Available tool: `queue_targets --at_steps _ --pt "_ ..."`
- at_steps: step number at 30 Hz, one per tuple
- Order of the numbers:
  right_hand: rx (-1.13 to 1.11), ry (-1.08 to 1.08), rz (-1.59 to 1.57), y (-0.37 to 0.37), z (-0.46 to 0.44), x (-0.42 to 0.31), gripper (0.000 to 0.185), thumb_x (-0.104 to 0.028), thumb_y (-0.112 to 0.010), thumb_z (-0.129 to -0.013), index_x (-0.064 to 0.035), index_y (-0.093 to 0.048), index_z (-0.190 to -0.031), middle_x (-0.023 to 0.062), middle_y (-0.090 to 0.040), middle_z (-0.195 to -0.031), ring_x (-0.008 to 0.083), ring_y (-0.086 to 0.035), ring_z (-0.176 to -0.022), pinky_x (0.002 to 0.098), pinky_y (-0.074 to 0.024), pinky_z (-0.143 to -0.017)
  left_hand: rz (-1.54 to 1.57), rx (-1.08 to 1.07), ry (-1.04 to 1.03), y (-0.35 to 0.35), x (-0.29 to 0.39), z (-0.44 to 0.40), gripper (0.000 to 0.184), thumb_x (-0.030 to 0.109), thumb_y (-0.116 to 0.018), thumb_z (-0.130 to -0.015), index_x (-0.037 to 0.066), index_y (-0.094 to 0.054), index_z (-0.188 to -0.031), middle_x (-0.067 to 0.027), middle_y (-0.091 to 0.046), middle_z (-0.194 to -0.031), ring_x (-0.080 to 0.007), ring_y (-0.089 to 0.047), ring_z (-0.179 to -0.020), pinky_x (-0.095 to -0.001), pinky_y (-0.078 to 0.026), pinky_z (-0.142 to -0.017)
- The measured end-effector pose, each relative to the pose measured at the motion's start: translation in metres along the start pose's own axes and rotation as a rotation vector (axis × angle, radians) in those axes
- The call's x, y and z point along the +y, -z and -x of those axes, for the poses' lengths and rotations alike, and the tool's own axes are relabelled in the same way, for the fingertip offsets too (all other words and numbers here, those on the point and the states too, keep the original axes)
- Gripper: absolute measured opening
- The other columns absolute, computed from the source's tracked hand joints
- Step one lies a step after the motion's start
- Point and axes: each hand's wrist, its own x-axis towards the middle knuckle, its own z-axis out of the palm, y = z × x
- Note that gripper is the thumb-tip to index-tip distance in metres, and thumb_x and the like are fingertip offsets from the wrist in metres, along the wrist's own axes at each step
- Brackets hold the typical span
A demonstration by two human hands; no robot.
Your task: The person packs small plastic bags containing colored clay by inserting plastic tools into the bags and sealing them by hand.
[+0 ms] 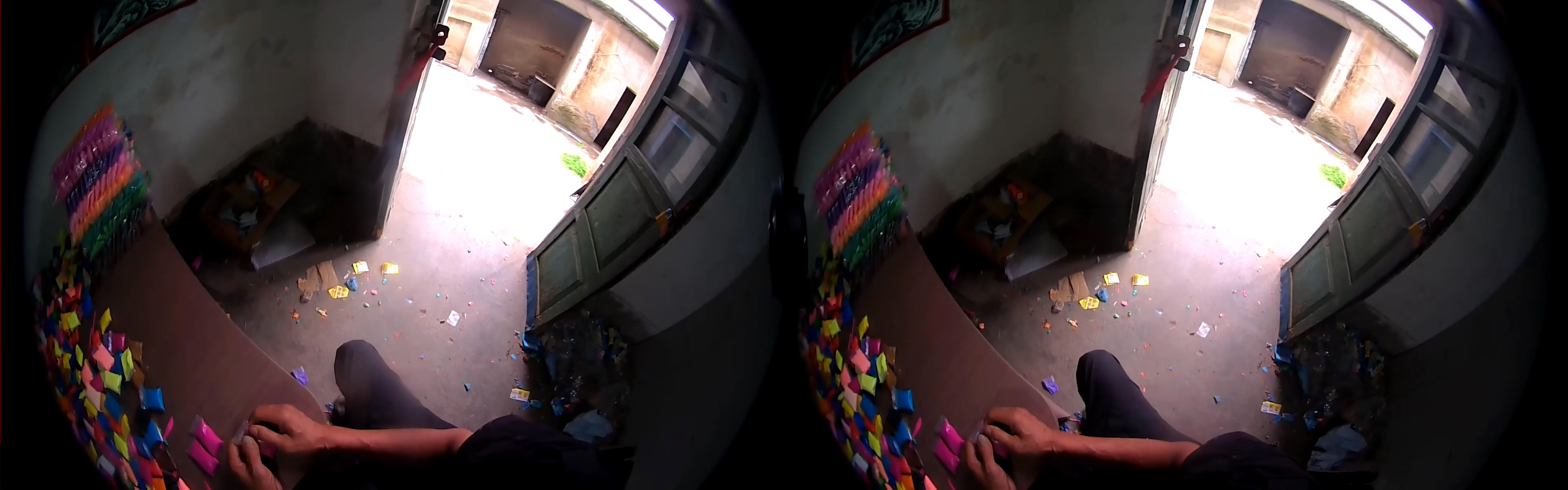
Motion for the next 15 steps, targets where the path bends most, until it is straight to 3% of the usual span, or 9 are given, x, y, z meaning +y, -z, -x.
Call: queue_targets --at_steps 2,4,5,6,8,10,13,14,15 --pt "0.009 -0.009 -0.036 0.002 0.0 -0.001 0.021 -0.016 -0.061 -0.104 0.0029 -0.066 -0.108 0.0194 -0.067 -0.094 0.0328 -0.067 -0.086 0.0403 -0.0516 -0.076 0.023 0.019 -0.059 -0.012 -0.025 -0.006 0.038 0.036 -0.064 -0.103 0.002 -0.077 -0.116 -0.0197 -0.077 -0.11 -0.0307 -0.071 -0.096 -0.04 -0.056 -0.087" --pt "0.098 0.074 0.008 -0.001 0.001 0.006 0.018 -0.014 -0.062 -0.103 0.0026 -0.067 -0.107 0.0187 -0.067 -0.093 0.0308 -0.067 -0.086 0.0395 -0.0518 -0.076 0.58 -0.117 0.023 -0.03 -0.092 -0.014 0.025 0.022 -0.062 -0.106 -0.003 -0.066 -0.109 -0.0061 -0.068 -0.103 -0.0149 -0.061 -0.092 -0.0298 -0.05 -0.081" --pt "0.078 0.039 0.004 0.0 0.001 0.004 0.016 -0.013 -0.064 -0.102 0.0014 -0.068 -0.108 0.0185 -0.067 -0.094 0.0313 -0.067 -0.087 0.0397 -0.0523 -0.076 0.348 0.0 -0.039 -0.025 -0.069 -0.011 0.032 0.031 -0.064 -0.103 0.0 -0.072 -0.109 -0.012 -0.073 -0.094 -0.0211 -0.066 -0.085 -0.0334 -0.052 -0.077" --pt "0.052 -0.003 -0.004 0.0 0.002 0.001 0.017 -0.015 -0.065 -0.102 0.0003 -0.068 -0.109 0.0185 -0.067 -0.094 0.0322 -0.068 -0.087 0.0397 -0.0532 -0.076 0.431 -0.108 0.11 -0.017 -0.062 -0.011 0.031 0.02 -0.061 -0.106 -0.005 -0.066 -0.123 -0.0096 -0.07 -0.116 -0.0177 -0.064 -0.103 -0.0302 -0.052 -0.09" --pt "0.016 -0.047 0.012 0.003 -0.002 -0.011 0.021 -0.02 -0.066 -0.102 -0.0003 -0.068 -0.11 0.0187 -0.069 -0.093 0.0304 -0.07 -0.084 0.0401 -0.0545 -0.074 0.542 -0.057 -0.015 -0.024 -0.084 -0.013 0.031 0.021 -0.06 -0.107 -0.004 -0.068 -0.122 -0.0086 -0.071 -0.114 -0.0171 -0.064 -0.103 -0.0301 -0.051 -0.09" --pt "0.007 -0.047 0.125 -0.001 -0.003 -0.015 0.022 -0.021 -0.068 -0.101 0.0005 -0.068 -0.106 0.0196 -0.068 -0.086 0.0316 -0.07 -0.078 0.0407 -0.0544 -0.069 0.548 0.002 -0.048 -0.025 -0.087 -0.011 0.031 0.026 -0.063 -0.105 -0.002 -0.07 -0.117 -0.0071 -0.072 -0.106 -0.0155 -0.063 -0.096 -0.0308 -0.051 -0.085" --pt "-0.003 -0.133 0.109 0.0 -0.002 -0.01 0.019 -0.018 -0.069 -0.1 0.0009 -0.07 -0.101 0.0165 -0.066 -0.081 0.0216 -0.064 -0.071 0.037 -0.0511 -0.065 0.526 -0.024 0.015 -0.024 -0.081 -0.009 0.027 0.028 -0.066 -0.103 0.002 -0.071 -0.106 -0.0007 -0.068 -0.092 -0.01 -0.059 -0.084 -0.029 -0.048 -0.074" --pt "0.065 -0.026 0.09 -0.002 -0.001 -0.003 0.016 -0.016 -0.07 -0.1 0.0002 -0.07 -0.099 0.0164 -0.065 -0.079 0.0235 -0.064 -0.067 0.0366 -0.0503 -0.062 0.561 -0.034 0.007 -0.025 -0.072 -0.009 0.024 0.027 -0.067 -0.102 0.003 -0.07 -0.102 0.0012 -0.067 -0.089 -0.0084 -0.057 -0.083 -0.0282 -0.047 -0.071" --pt "0.085 -0.069 0.04 0.0 -0.002 -0.007 0.015 -0.015 -0.07 -0.1 0.0006 -0.07 -0.099 0.0155 -0.066 -0.08 0.0195 -0.064 -0.07 0.0348 -0.0509 -0.064 0.613 -0.033 0.017 -0.026 -0.061 -0.008 0.021 0.024 -0.07 -0.1 0.004 -0.07 -0.1 0.0037 -0.063 -0.084 -0.0063 -0.054 -0.079 -0.0267 -0.044 -0.068"
